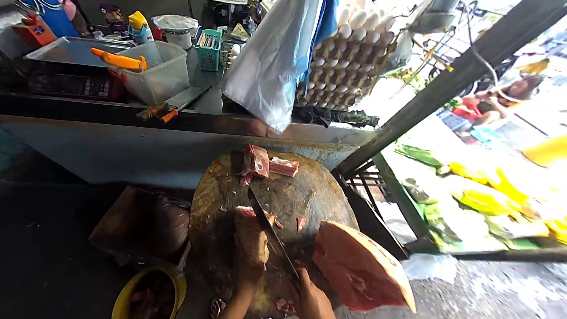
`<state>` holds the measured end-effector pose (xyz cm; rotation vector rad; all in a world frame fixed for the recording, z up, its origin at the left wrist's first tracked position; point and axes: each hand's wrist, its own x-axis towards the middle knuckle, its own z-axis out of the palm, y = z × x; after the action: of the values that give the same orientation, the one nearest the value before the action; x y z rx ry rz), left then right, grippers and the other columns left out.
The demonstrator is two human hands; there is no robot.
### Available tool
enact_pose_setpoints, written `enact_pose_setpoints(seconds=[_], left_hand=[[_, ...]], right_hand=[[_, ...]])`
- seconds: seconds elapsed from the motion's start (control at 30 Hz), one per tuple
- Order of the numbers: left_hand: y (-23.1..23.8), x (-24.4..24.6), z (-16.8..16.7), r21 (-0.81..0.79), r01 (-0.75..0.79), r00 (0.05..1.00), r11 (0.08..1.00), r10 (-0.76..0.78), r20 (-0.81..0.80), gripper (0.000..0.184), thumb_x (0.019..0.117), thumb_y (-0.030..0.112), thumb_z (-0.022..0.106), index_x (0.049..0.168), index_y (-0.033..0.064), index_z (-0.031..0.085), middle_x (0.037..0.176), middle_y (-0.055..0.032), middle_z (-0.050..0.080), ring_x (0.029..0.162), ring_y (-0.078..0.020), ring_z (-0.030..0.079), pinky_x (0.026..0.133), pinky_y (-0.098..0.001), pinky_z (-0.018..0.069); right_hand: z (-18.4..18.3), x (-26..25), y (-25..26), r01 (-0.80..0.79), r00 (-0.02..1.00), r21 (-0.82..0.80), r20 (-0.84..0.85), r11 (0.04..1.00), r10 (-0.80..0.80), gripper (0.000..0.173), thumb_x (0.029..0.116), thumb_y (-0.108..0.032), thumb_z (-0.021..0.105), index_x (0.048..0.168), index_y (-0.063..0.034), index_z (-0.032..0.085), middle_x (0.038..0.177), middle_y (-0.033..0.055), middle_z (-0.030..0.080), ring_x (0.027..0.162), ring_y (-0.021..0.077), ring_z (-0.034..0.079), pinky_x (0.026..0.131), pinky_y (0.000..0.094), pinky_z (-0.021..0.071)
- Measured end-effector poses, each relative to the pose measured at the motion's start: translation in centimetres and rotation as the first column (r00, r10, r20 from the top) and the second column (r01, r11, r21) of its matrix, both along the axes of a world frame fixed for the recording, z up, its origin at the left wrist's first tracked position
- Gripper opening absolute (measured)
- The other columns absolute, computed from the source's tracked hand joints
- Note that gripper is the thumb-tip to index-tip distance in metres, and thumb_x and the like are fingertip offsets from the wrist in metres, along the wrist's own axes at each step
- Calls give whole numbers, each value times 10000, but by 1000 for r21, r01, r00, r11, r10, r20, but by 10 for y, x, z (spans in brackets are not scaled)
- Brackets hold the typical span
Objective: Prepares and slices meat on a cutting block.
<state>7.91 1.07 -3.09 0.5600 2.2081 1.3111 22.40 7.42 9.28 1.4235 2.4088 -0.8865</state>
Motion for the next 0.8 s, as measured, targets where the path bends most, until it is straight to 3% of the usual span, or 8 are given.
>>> enact_pose_setpoints(seconds=[0.2, 0.3, 0.4, 0.47, 0.53, 0.6, 0.73, 0.8], left_hand=[[4, -27, 5, -33, 143, 988, 989, -144, -57, 1034, 817, 286, 745, 1548, -174, 176, 1561, -364, 338, 1480, -417, 349, 1233, -461, 281], [-11, -41, 22, -175, 326, 945, 929, -325, 37, 800, 950, 326, 717, 1486, -155, 368, 1560, -330, 371, 1497, -370, 341, 1247, -412, 260], [-21, -41, 26, -122, 335, 941, 934, -324, 100, 964, 930, 227, 725, 1581, -124, 106, 1625, -331, 237, 1531, -369, 272, 1262, -398, 224], [-22, -40, 22, -51, 288, 954, 956, -282, 101, 1049, 921, 203, 726, 1607, -70, -19, 1638, -338, 194, 1530, -393, 271, 1256, -436, 243], [-19, -40, 19, 3, 253, 964, 967, -253, 86, 1070, 902, 202, 732, 1616, -48, -26, 1635, -345, 200, 1519, -408, 290, 1243, -453, 269], [-19, -39, 21, -9, 269, 958, 963, -267, 106, 1072, 922, 205, 731, 1619, -29, -50, 1649, -332, 170, 1531, -397, 269, 1252, -445, 255], [-17, -35, 27, -44, 247, 965, 968, -242, 98, 1060, 924, 187, 733, 1622, -23, -36, 1636, -333, 206, 1511, -400, 307, 1239, -452, 279], [-16, -33, 26, -39, 238, 968, 970, -234, 89, 1060, 920, 178, 735, 1619, -30, -35, 1628, -345, 213, 1503, -414, 316, 1234, -456, 286]], right_hand=[[-17, -82, 29, 7, 999, 17, -47, 1000, -7, 407, 1090, -357, 466, 1338, -40, 531, 1055, 195, 715, 1003, 367, 720, 875, 537, 559], [-35, -72, 27, 24, 987, 28, -157, 999, -19, 416, 1080, -347, 497, 1350, -33, 544, 1015, 196, 723, 961, 373, 726, 865, 553, 557], [-35, -55, 25, 66, 956, -5, -286, 998, -64, 415, 1062, -330, 542, 1355, -37, 569, 919, 192, 712, 868, 374, 710, 820, 561, 551], [-14, -50, 23, 77, 925, 9, -375, 997, -68, 426, 1056, -322, 562, 1376, -41, 578, 902, 186, 708, 830, 357, 702, 800, 551, 553], [17, -47, 19, 105, 814, 148, -580, 983, 1, 393, 1027, -273, 588, 1303, 5, 618, 777, 144, 672, 669, 286, 655, 665, 491, 552], [54, -52, 20, 155, 591, 335, -786, 929, 185, 356, 1010, -242, 589, 1194, 60, 631, 674, 73, 632, 534, 165, 603, 529, 374, 549], [114, -78, 31, 304, 113, 439, -898, 845, 425, 332, 1072, -358, 536, 1134, -33, 561, 723, 25, 621, 559, 65, 600, 508, 276, 558], [100, -79, 30, 339, 131, 427, -904, 839, 407, 323, 1062, -335, 553, 1140, -22, 560, 725, 26, 622, 566, 74, 605, 521, 295, 566]])
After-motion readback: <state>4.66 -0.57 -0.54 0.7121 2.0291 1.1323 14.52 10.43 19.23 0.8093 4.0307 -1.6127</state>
